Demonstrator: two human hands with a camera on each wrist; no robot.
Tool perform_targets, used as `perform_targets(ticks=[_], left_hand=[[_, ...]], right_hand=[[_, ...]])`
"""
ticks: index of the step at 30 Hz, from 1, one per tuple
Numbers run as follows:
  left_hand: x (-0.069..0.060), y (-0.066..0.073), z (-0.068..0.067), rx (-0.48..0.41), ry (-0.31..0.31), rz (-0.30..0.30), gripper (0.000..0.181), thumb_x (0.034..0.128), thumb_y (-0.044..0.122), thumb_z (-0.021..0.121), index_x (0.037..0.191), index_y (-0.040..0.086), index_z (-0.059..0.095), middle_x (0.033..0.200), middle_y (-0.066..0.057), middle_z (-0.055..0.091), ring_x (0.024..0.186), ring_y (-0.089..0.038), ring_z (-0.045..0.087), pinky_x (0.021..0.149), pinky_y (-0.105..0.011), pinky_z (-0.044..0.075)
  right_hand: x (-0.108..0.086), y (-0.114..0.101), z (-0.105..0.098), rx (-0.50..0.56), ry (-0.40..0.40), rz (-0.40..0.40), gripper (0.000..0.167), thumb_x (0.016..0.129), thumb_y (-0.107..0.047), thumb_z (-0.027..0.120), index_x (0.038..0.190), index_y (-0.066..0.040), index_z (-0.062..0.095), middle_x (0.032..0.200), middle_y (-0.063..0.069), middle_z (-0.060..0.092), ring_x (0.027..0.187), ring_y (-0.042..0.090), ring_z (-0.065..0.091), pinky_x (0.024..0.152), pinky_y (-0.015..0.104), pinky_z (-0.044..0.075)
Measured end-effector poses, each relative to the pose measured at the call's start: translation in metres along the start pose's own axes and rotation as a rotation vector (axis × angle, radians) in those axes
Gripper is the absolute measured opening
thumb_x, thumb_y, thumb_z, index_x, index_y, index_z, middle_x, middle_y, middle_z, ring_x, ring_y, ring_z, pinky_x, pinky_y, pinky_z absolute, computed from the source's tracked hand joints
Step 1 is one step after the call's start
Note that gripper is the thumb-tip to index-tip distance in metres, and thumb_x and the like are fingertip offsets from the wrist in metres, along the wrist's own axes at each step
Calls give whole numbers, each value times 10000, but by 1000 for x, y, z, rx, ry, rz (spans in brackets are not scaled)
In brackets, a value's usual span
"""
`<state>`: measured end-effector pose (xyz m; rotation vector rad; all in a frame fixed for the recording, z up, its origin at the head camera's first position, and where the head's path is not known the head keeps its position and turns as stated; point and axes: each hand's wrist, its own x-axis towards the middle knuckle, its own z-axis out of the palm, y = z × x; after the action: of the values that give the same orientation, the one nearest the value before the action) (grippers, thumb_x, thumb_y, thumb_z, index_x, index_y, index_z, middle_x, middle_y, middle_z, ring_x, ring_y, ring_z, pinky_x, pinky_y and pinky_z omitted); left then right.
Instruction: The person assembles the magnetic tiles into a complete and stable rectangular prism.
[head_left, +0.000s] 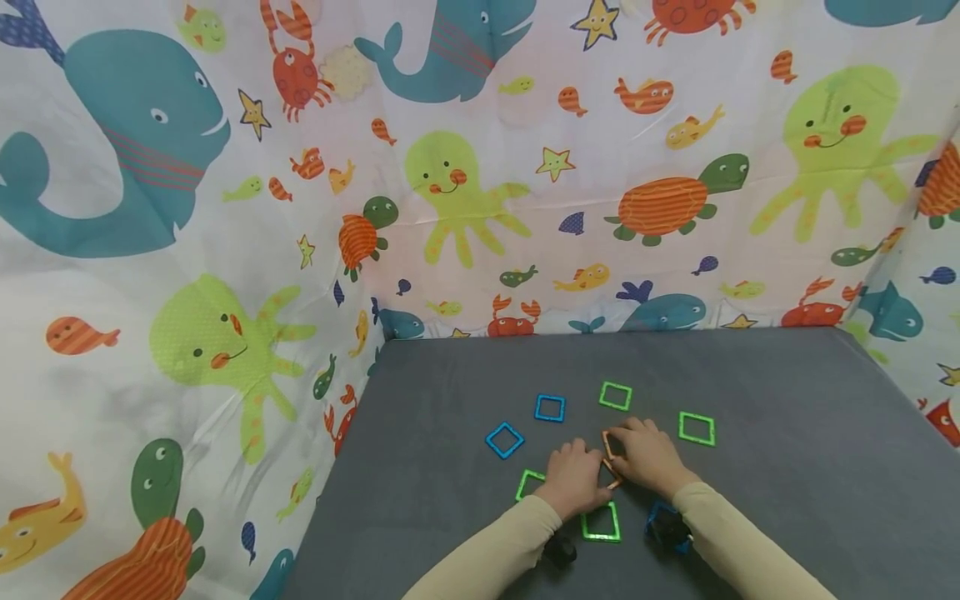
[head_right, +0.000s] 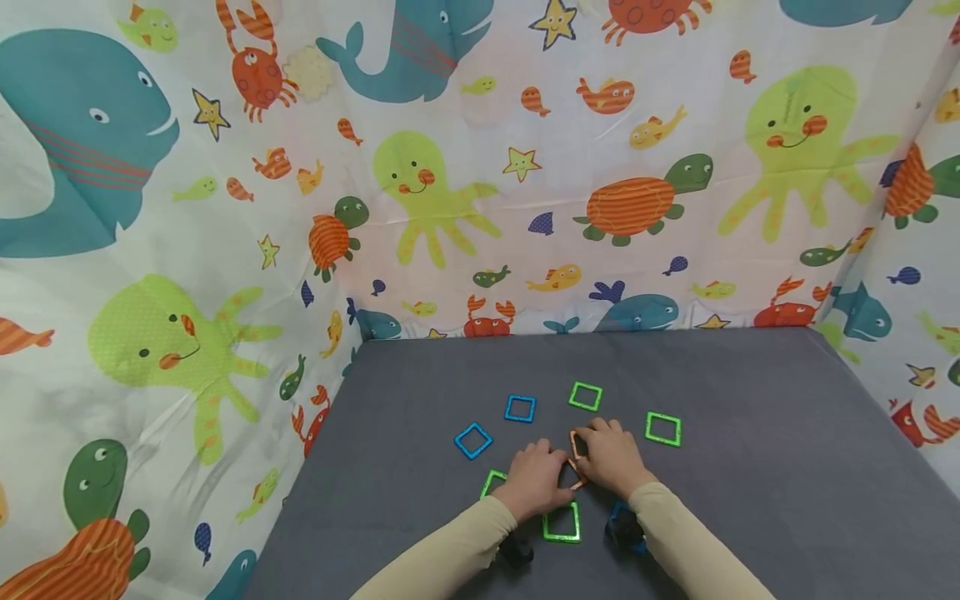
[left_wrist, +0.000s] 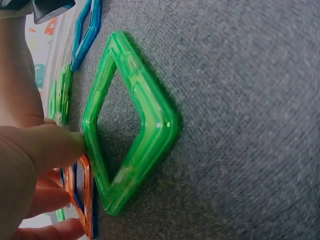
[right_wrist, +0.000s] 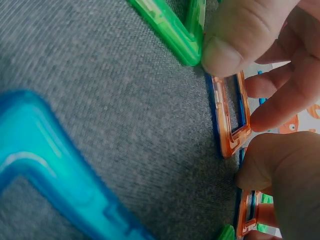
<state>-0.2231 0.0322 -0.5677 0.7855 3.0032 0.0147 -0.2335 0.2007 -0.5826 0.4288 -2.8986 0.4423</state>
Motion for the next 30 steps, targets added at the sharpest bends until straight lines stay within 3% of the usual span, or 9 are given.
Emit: perform_targets(ticks=[12,30], left_hand=[[6,-13,0,-19,-11,-57,352,849,402,782,1158,242,733,1017,30,606,845,-142,534,743,-309,470],[19,-28,-1,-61,-23,-56,446,887,305,751,1326,286,676,1176,0,625,989,-180,552,826,-351,508]], right_hand=[[3,2,5,-1,2,-1,416,819,-202,793,1193,-30,735,1123,174,676,937,360,597,748,567,526],[0,-5,5,-41,28,29,400,809,-221,793,1168,-52,743,1101,160,688,888,347,599,712,541,494]])
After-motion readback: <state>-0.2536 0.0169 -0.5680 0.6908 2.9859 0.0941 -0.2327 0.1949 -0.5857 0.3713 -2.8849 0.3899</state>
